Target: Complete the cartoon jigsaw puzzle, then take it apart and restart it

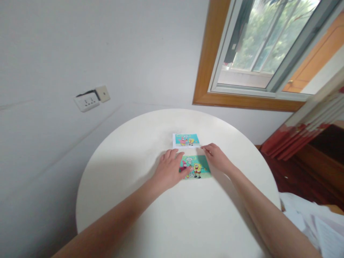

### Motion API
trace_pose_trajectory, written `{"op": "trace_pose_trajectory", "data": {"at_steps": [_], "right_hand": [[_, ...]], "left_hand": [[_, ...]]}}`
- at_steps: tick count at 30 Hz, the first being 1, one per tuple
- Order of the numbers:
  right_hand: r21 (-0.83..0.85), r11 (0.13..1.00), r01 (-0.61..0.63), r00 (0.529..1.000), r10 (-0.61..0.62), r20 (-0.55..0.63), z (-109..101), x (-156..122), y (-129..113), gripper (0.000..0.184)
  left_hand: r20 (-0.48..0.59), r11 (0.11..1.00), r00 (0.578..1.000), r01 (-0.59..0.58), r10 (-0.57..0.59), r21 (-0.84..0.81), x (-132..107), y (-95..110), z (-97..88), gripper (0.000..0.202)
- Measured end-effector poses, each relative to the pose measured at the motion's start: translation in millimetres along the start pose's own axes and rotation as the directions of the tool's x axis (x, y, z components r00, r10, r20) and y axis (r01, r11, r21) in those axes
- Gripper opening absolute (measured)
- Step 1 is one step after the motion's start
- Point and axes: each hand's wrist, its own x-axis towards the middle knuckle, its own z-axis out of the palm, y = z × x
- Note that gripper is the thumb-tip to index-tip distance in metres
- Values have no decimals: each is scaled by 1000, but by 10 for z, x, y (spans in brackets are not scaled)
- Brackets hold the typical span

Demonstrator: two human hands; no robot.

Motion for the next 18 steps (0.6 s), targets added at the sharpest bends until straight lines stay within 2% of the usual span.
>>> {"op": "trace_pose_trajectory", "data": {"at_steps": [2, 4, 7, 9, 18], "right_hand": [[-10, 990, 141, 988, -140, 59, 57, -98, -60, 38], [-2, 973, 231, 965, -229, 131, 46, -182, -77, 54], [-24, 964, 266, 943, -255, 214, -11, -231, -62, 91], [-48, 968, 246, 944, -229, 236, -23, -220, -59, 102], [19, 979, 202, 953, -201, 225, 109, -118, -43, 105]], "left_hand": [[5, 999, 999, -40, 40, -22, 45, 24, 121, 73], [11, 994, 995, -99, 100, -41, 50, 5, 199, 83], [20, 986, 988, -149, 151, -72, 54, -58, 237, 84], [19, 986, 989, -142, 145, -92, 71, -90, 240, 83], [8, 987, 995, -99, 101, -129, 147, -99, 276, 79]]}}
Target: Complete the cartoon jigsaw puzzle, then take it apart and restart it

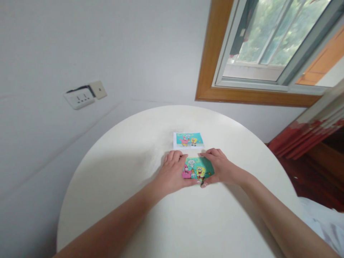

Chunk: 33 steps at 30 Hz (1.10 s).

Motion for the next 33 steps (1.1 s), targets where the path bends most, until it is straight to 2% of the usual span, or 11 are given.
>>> {"op": "trace_pose_trajectory", "data": {"at_steps": [5, 11, 19, 24, 27, 30, 33], "right_hand": [[36, 999, 32, 999, -33, 30, 1, 89, -2, 101], [10, 1000, 25, 999, -25, -24, 40, 122, -77, 80], [50, 999, -18, 996, 22, -90, 107, 87, -180, 64], [110, 993, -38, 997, 45, -62, 99, 49, -318, 51], [172, 985, -4, 999, 13, -50, 102, -2, -387, 54], [95, 994, 48, 998, -44, -47, 133, -35, -406, 41], [5, 993, 115, 991, -115, -62, 180, -28, -378, 31]], "left_hand": [[-40, 998, 998, 44, -43, 36, 19, 23, 41, 79], [-104, 986, 986, 138, -128, 96, 21, 74, 59, 56], [-114, 992, 990, 90, -81, 83, 19, 73, 21, 45], [-116, 999, 993, 31, -26, 44, 4, 65, 6, 47], [-73, 1000, 997, -12, 14, 23, -5, 58, 1, 44], [-47, 999, 999, -4, 7, 51, -5, 58, -18, 34], [-32, 996, 999, 3, 0, 86, 5, 58, -48, 32]]}}
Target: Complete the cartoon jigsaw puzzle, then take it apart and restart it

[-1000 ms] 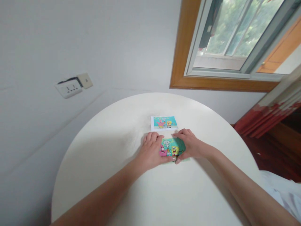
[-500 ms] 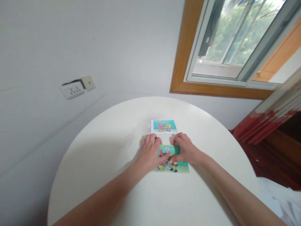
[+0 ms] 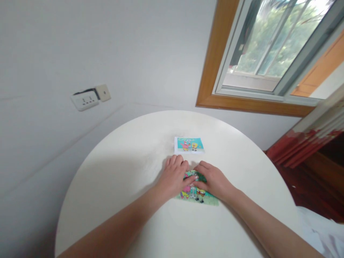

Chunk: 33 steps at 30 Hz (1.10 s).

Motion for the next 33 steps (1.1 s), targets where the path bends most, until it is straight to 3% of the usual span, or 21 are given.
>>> {"op": "trace_pose_trajectory", "data": {"at_steps": [6, 10, 14, 18, 22, 26, 28, 33], "right_hand": [[2, 997, 78, 993, -77, -87, 49, 66, 101, 36], [45, 995, 89, 985, -82, -154, 42, 121, 139, 39], [118, 993, 22, 956, 14, -294, 42, 193, 147, 39], [237, 971, -18, 918, 110, -380, 25, 227, 150, 29], [210, 975, 80, 976, -34, -216, -59, 136, 129, 33], [51, 988, 143, 989, -141, -42, -109, 10, 81, 71], [-10, 992, 123, 992, -123, -35, -90, -12, 62, 74], [-36, 994, 105, 989, -108, -103, 11, 14, 57, 60]], "left_hand": [[65, 998, 996, -53, 54, -29, 40, -34, -17, 30], [76, 998, 997, 21, -16, -65, 65, -52, -14, 32], [36, 984, 992, 122, -118, -133, 88, -59, -26, 28], [-45, 961, 986, 144, -159, -237, 107, -102, -24, 26], [-120, 951, 981, 113, -152, -289, 127, -210, -3, 23], [-115, 955, 986, 86, -122, -284, 125, -287, 6, 24], [-95, 965, 993, 42, -69, -258, 94, -279, -24, 26], [29, 988, 995, -90, 94, -125, -81, -235, -183, 39]]}}
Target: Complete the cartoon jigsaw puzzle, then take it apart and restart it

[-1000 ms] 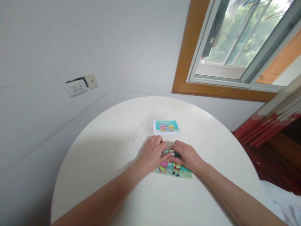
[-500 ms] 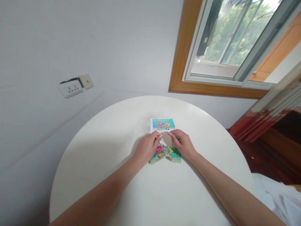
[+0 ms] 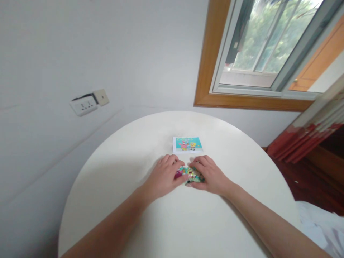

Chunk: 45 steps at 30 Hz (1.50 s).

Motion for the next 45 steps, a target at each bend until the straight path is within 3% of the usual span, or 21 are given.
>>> {"op": "trace_pose_trajectory", "data": {"at_steps": [5, 10, 13, 16, 21, 25, 30, 33, 36, 39, 42, 45], "right_hand": [[6, 999, -47, 998, 48, -44, 37, 12, 9, 50], [14, 993, -114, 993, 114, -16, 15, 19, -21, 33], [17, 994, -112, 994, 112, -13, 5, 16, -36, 41], [-26, 992, -126, 992, 126, 5, 0, 9, -41, 47], [-97, 989, -115, 993, 118, 19, 2, 5, -37, 25], [-97, 987, -128, 992, 127, -20, 25, -1, -5, 25], [62, 971, -230, 958, 237, -162, 56, 25, 101, 35], [149, 953, -264, 923, 294, -249, 50, 86, 140, 39], [223, 963, -149, 956, 198, -215, 18, 134, 136, 34], [200, 980, -24, 992, 48, -117, -45, 102, 138, 28], [38, 999, -26, 999, 28, -47, -128, -2, 166, 47], [-110, 989, -102, 995, 103, -4, -179, -90, 184, 74]], "left_hand": [[81, 997, 996, -39, 33, 74, -91, -64, -43, 70], [57, 997, 998, -27, 23, 72, -25, -42, 46, 48], [26, 998, 1000, -9, 8, 68, 8, -12, 77, 35], [25, 998, 999, -26, 24, 62, 31, -19, 85, 29], [63, 992, 997, -55, 48, 112, 72, -51, 101, 25], [65, 990, 997, -44, 36, 137, 97, -55, 127, 28], [-80, 996, 993, 85, -88, -37, 139, -62, 148, 27], [-127, 983, 988, 66, -88, -170, 173, -45, 165, 26], [-156, 959, 986, 3, -49, -283, 203, -6, 172, 22], [-148, 954, 989, -69, 26, -293, 203, 9, 132, 22], [-99, 981, 991, -102, 86, -165, 150, -25, 53, 25], [-39, 999, 999, -35, 35, 12, 63, -68, 3, 51]]}}
